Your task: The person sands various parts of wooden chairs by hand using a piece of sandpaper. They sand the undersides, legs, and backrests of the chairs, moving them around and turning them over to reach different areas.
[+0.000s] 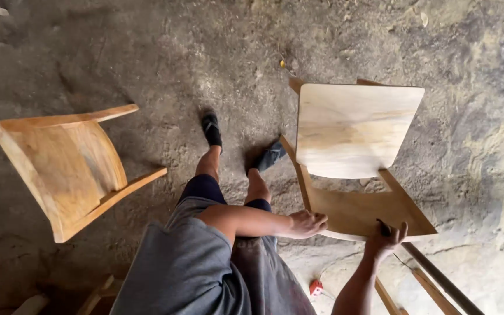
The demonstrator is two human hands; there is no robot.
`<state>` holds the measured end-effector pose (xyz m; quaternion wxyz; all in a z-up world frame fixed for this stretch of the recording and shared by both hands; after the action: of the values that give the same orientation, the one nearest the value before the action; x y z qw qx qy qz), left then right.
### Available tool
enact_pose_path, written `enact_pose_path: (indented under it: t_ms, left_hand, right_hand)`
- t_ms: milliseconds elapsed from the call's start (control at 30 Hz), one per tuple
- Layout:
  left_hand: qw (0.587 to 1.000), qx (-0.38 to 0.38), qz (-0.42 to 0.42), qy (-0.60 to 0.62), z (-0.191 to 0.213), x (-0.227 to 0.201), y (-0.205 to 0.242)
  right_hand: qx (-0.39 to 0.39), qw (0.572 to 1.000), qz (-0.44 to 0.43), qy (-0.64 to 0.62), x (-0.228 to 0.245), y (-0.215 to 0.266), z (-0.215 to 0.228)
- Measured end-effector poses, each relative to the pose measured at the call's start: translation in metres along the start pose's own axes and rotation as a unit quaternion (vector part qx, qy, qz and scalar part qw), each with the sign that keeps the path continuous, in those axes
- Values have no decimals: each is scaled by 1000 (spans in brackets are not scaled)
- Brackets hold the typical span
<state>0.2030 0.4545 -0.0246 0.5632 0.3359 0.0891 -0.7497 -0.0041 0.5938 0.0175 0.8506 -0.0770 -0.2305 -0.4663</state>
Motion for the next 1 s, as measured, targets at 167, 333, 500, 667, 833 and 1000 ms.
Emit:
enact_pose_path:
  t_ms: [167, 333, 500, 667, 833, 1000]
  left_hand:
    - [993, 60, 0, -106, -57, -30, -18]
    - [983, -55, 24, -173, -33, -12, -14]
    - [971, 129, 49, -195, 16, 42, 16]
    - [978, 177, 94, 57, 57, 70, 55]
    - [890, 86, 221, 389, 7, 147, 184]
    - [819, 43, 451, 352, -65, 265, 397]
  right_hand:
    - [-198, 954, -146, -174, -13, 61, -12]
    - [-202, 966, -157, -34, 43, 60, -64]
    - [-86, 979, -184, -16, 67, 6, -88]
    - [-32, 988, -133, 74, 95, -13, -85]
    - [-16, 989, -84, 125, 106, -26, -66]
    - [-37, 980, -193, 24, 143, -59, -72]
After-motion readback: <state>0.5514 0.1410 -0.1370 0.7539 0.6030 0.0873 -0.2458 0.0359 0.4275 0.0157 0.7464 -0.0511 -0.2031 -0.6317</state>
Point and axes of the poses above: each hand's wrist, its own y-axis away from the middle knuckle, its own z-axis out of the back of the hand, x = y × z, the point moved 4 cm from there along -y, towards the middle knuckle, and after that the axes turned 14 degrees about x, right-handed, at the moved point
